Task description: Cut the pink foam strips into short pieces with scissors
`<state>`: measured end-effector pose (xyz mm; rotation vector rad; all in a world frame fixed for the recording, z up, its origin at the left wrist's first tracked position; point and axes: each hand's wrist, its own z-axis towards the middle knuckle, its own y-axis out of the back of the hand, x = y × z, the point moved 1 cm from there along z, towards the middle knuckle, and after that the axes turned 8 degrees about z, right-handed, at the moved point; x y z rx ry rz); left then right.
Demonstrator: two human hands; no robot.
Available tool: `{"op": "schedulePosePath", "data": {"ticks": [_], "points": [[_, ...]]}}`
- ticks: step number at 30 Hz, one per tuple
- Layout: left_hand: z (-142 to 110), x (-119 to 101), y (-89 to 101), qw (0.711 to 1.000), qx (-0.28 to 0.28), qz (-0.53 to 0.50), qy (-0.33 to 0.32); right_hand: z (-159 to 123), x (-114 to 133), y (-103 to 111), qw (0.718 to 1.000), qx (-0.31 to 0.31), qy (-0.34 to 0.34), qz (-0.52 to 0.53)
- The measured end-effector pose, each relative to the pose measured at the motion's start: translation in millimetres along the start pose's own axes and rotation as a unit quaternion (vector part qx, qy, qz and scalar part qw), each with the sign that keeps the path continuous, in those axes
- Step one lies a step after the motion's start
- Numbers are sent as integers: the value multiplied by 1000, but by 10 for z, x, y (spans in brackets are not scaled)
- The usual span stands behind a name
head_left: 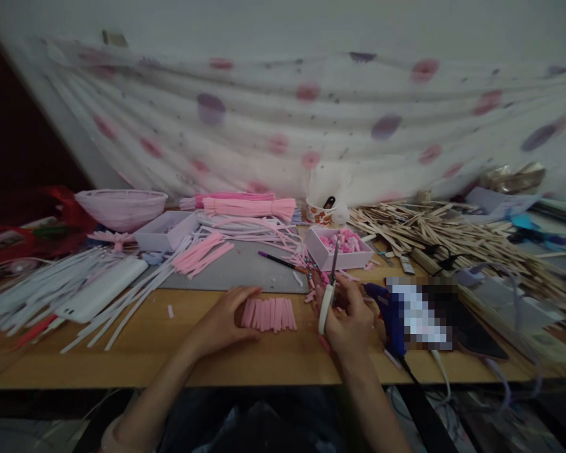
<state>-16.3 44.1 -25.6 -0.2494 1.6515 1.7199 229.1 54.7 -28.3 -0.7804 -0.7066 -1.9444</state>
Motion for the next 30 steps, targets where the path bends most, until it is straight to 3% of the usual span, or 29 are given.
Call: {"op": "schedulePosePath", "data": {"ticks": [9, 13, 17, 21, 26, 30], "points": [[-61, 37, 24, 999, -18, -9, 31, -5, 26, 0, 1000, 13, -5, -13], [58, 87, 172, 996, -79, -1, 40, -14, -11, -3, 1000, 10, -3, -17], [340, 285, 512, 977, -136, 117, 113, -7, 2, 0, 999, 30, -21, -14], [637, 447, 733, 936, -110, 277, 185, 30, 55, -5, 999, 6, -26, -35], [808, 494, 700, 900, -76, 370, 217, 72, 65, -13, 998, -38, -52, -24], [822, 556, 646, 890, -77, 389, 224, 100, 105, 51, 995, -26, -56, -79]]}}
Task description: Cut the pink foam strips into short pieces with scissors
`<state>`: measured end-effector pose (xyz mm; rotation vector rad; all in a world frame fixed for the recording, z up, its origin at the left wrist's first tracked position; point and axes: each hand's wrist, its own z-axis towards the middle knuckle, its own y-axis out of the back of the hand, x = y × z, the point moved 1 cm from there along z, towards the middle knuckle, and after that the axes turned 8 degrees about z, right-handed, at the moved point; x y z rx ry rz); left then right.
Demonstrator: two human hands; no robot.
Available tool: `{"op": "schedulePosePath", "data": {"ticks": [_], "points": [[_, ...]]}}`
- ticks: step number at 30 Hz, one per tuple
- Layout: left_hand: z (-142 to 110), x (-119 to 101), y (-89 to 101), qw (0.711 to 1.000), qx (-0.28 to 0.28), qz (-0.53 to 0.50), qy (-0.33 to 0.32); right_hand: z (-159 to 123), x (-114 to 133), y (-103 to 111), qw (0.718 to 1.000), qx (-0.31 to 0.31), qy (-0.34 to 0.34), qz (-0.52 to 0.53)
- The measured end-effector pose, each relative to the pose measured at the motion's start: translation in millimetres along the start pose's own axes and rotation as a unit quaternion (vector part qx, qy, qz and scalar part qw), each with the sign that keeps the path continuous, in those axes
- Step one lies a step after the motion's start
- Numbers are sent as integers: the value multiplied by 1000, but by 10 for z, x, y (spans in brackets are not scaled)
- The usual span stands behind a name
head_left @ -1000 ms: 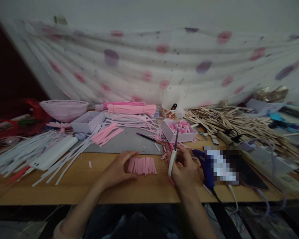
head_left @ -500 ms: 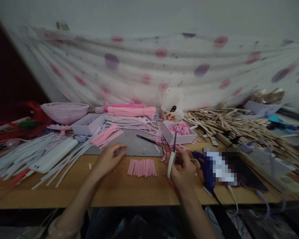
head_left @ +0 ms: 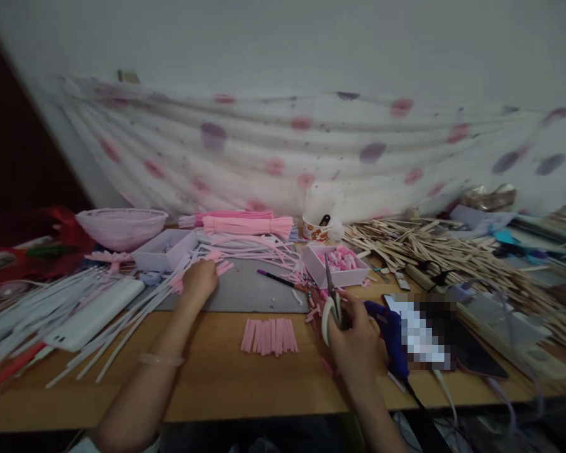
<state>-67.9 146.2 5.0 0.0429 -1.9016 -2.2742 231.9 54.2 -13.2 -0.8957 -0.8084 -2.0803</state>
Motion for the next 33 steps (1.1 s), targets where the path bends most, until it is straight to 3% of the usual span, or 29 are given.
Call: {"op": "schedulePosePath", "data": {"ticks": [2, 5, 10, 14, 21, 27, 33], "points": [[17, 25, -51, 1000, -8, 0, 6, 21, 20, 62, 996, 49, -32, -70], [50, 64, -126, 1000, -13, -8, 8, 59, 33, 161, 966, 158, -85, -185], [66, 109, -164, 999, -28, -35, 16, 115, 47, 269, 912, 254, -88, -309], [52, 128, -135, 996, -52, -59, 29, 135, 103, 224, 878, 318, -81, -348], [29, 105, -145, 991, -98, -90, 26, 121, 219, 15, 840, 350, -45, -412], [30, 83, -171, 987, -119, -102, 43, 151, 358, -28, 800, 372, -33, -470], [98, 59, -188, 951, -135, -279, 5, 194, 480, -71, 771, 395, -40, -498]]}}
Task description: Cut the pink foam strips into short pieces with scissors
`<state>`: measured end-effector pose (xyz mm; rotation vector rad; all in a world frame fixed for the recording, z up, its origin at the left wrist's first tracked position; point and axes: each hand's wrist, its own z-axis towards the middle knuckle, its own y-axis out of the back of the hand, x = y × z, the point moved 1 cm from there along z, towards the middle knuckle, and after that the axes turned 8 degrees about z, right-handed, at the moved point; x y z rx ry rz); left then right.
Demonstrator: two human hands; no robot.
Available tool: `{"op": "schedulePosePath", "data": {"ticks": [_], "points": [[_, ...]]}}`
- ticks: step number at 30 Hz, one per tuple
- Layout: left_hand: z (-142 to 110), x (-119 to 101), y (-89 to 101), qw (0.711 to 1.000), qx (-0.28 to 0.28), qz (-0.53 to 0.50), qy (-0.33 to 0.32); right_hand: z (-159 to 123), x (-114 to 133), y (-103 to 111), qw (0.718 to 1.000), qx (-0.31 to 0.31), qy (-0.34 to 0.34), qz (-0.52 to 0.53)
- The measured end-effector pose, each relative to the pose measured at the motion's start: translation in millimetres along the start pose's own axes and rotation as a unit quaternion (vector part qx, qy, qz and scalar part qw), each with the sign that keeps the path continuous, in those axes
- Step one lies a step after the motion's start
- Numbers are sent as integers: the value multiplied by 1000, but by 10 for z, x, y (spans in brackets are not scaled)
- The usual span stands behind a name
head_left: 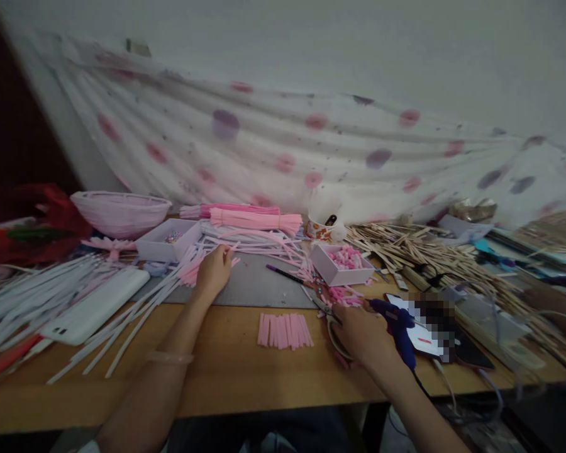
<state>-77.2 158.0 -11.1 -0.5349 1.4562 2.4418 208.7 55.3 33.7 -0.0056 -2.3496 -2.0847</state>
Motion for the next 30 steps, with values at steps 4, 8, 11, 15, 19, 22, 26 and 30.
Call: {"op": "schedulePosePath", "data": {"ticks": [4, 8, 11, 15, 19, 22, 26, 30], "points": [[-20, -84, -22, 977, 28, -205, 51, 26, 4, 45, 1000, -7, 1, -27], [-145, -288, -18, 899, 204, -383, 56, 21, 73, 133, 996, -51, 55, 51], [-271, -438, -52, 872, 311, -378, 15, 51, 210, 111, 983, -46, 108, 140], [-393, -551, -179, 833, 394, -387, 19, 188, 369, -73, 981, -5, 115, 154], [-451, -610, -254, 800, 447, -400, 32, 314, 419, -190, 980, 17, 115, 159], [-481, -657, -247, 814, 455, -361, 6, 354, 422, -184, 976, 22, 118, 179], [-477, -669, -189, 865, 413, -276, -68, 324, 383, -108, 976, 18, 112, 187], [-401, -527, -34, 885, 422, -193, -42, 203, 293, -10, 978, 33, 99, 182]]}}
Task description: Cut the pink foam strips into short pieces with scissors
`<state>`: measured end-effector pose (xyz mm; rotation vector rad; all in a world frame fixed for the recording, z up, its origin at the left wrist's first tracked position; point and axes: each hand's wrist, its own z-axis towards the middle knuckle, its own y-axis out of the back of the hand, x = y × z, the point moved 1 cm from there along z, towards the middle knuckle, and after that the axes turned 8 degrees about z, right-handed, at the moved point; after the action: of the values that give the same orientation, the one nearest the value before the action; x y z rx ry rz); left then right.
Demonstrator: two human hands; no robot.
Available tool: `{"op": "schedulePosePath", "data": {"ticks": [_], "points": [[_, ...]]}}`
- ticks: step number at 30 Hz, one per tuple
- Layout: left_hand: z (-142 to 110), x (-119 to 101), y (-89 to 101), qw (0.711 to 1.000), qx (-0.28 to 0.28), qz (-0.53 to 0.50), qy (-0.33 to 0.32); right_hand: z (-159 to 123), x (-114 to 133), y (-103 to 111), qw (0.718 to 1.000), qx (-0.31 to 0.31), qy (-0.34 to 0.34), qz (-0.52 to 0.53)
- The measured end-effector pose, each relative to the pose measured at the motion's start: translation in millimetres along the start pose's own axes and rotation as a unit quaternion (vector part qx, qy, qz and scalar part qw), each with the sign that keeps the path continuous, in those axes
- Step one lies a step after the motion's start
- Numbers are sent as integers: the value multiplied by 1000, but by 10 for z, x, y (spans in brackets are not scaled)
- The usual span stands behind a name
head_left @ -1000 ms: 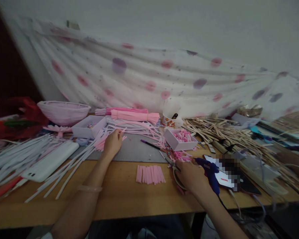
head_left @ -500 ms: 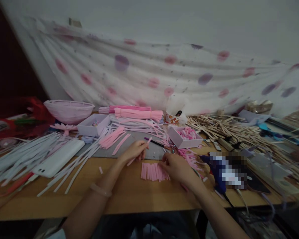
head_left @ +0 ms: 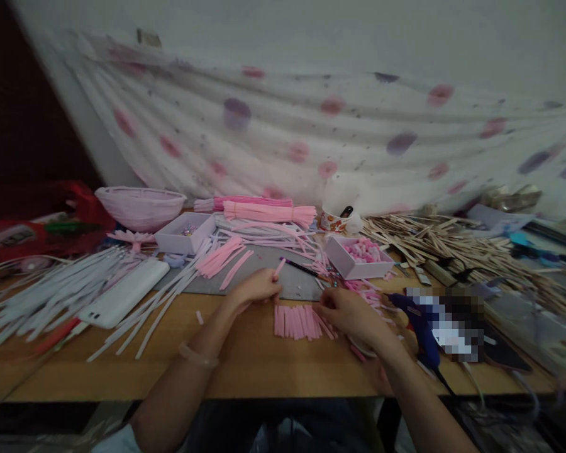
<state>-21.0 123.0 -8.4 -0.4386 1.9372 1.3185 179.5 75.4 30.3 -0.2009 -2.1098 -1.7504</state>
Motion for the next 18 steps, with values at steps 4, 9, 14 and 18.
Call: {"op": "schedulePosePath", "data": {"ticks": [4, 9, 14, 18], "points": [[-115, 58, 140, 993, 88, 27, 73, -114, -23, 28, 997, 55, -21, -59], [-157, -40, 59, 988, 125, 0, 88, -121, -3, 17, 994, 66, -21, -85], [-205, -161, 61, 992, 104, 14, 72, -124, 112, 52, 999, 13, 7, -45], [-209, -196, 65, 991, 97, 63, 69, -94, 260, -125, 991, 15, 132, 11]]}}
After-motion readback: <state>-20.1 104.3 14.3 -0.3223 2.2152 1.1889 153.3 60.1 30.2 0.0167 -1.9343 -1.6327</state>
